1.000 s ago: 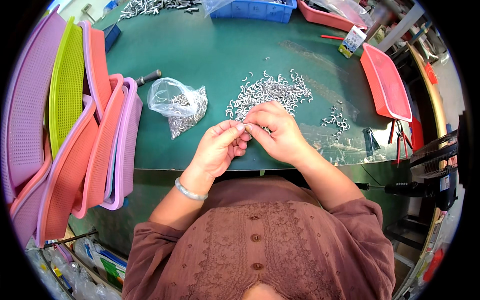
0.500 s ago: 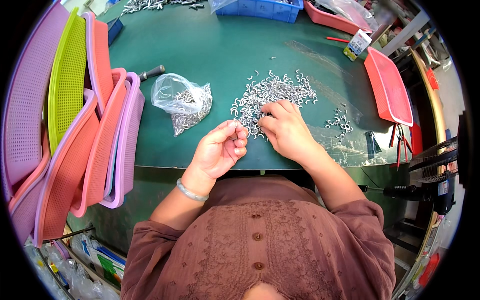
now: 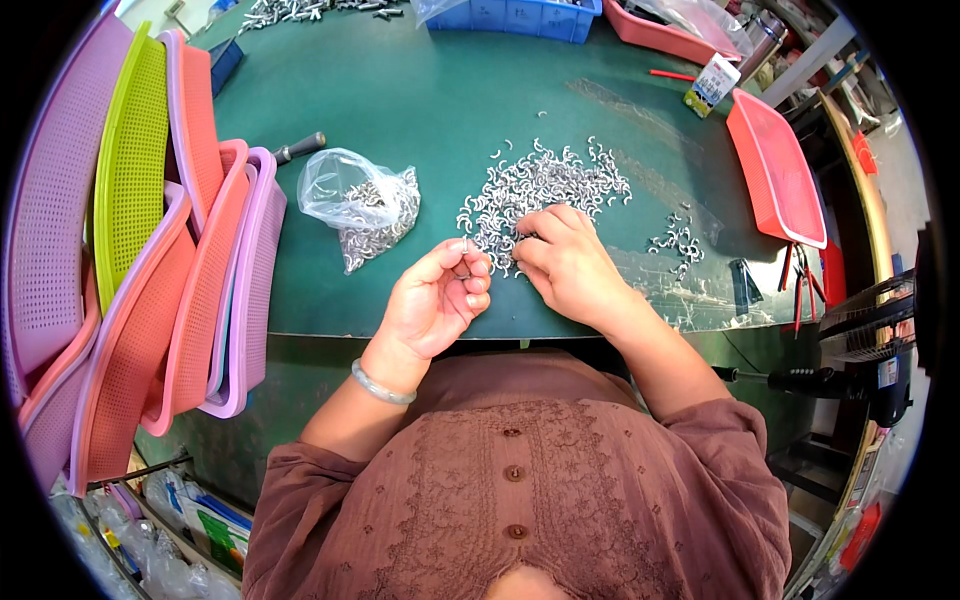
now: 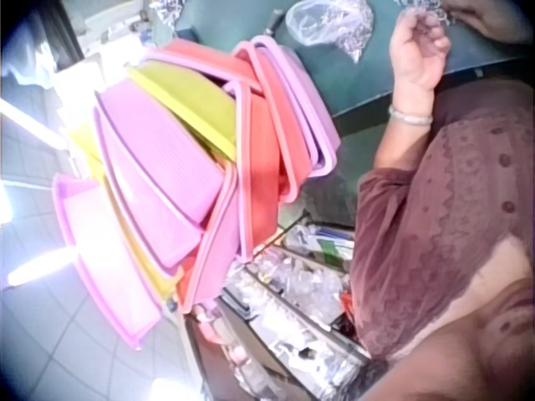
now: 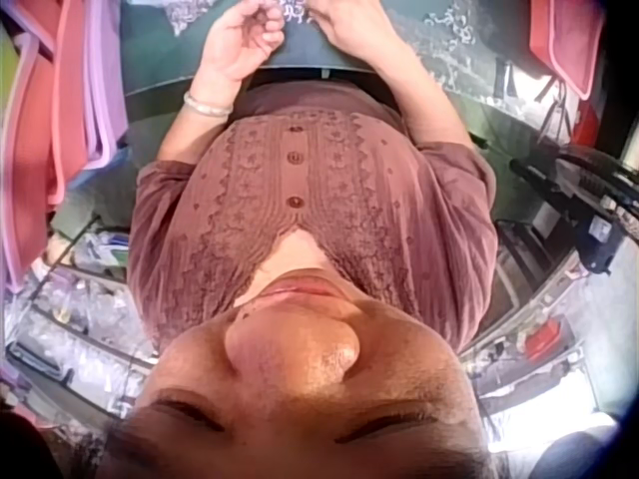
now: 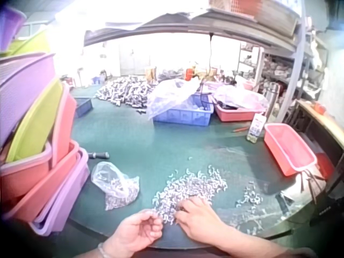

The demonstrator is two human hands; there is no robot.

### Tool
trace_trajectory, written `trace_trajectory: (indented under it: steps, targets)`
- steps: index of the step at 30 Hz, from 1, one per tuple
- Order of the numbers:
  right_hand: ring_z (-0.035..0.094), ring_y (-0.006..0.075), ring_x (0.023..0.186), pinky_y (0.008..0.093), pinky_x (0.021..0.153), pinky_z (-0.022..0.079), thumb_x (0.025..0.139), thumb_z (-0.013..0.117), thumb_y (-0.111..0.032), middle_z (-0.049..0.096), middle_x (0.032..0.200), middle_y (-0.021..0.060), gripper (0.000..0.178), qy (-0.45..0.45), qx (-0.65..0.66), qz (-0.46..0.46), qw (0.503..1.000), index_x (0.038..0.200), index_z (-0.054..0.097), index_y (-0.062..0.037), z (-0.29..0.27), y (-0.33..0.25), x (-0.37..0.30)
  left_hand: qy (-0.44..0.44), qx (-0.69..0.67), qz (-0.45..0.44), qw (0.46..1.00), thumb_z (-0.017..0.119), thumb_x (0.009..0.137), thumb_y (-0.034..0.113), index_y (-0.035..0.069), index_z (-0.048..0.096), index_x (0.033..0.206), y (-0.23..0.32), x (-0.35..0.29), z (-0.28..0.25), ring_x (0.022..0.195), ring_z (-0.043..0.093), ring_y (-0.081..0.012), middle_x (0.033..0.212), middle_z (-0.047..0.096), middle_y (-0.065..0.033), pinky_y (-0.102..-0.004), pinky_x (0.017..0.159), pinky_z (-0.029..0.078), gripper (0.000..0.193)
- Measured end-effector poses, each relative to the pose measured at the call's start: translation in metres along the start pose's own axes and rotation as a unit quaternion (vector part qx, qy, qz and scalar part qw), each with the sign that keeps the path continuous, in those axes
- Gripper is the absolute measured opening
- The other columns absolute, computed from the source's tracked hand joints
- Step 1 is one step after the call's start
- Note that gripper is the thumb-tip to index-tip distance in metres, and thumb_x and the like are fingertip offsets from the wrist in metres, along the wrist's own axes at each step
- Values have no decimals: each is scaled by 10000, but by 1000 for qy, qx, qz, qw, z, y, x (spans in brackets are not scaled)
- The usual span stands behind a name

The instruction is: The person sits at a green workbench and assembles small silver metal hooks by hand. They pick up individual hooks from a large pile on the table, manipulate them to interlock or attach components, and place the finished units into a clear plastic bag. The process is repetitive and performed entirely by hand without tools.

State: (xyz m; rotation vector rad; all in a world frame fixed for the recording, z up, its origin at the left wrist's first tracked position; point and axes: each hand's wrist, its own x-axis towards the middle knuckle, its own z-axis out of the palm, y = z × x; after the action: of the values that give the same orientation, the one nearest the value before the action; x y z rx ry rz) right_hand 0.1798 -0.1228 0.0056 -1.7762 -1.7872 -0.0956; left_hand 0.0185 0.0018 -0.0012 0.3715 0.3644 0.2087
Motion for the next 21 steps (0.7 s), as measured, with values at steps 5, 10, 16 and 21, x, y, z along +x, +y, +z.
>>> trace_trajectory:
  steps: [5,10,16,21]
  targets:
    - [507,266,950,383,832,394,732,634,-67,574,964,70,91,8,22,9,1000,821,639,-51,0,1,1,2,-3,10,1000,519,862,132,38,552,748,2,-2,-4,684,519,-160,825,574,-98,-270,585,436,151]
    - [511,264,945,384,838,399,727,640,-56,576,971,70,94,6,22,7,1000,820,639,-51,0,-6,4,20,16,36,999,530,828,90,33,540,705,1,-4,-7,695,533,-175,843,586,-125,-278,605,457,136]
    - [521,268,937,387,842,409,718,654,-37,584,982,72,95,-2,22,7,1000,811,635,-39,4,-2,5,52,68,60,994,541,796,38,46,500,678,0,-7,-7,701,509,-164,850,551,-116,-258,589,450,125]
    - [519,271,935,386,844,409,718,652,-33,584,986,73,82,0,40,22,999,795,625,-28,6,1,5,68,117,85,987,535,788,13,76,477,676,-3,-7,-3,648,494,-146,773,550,-94,-249,535,408,141]
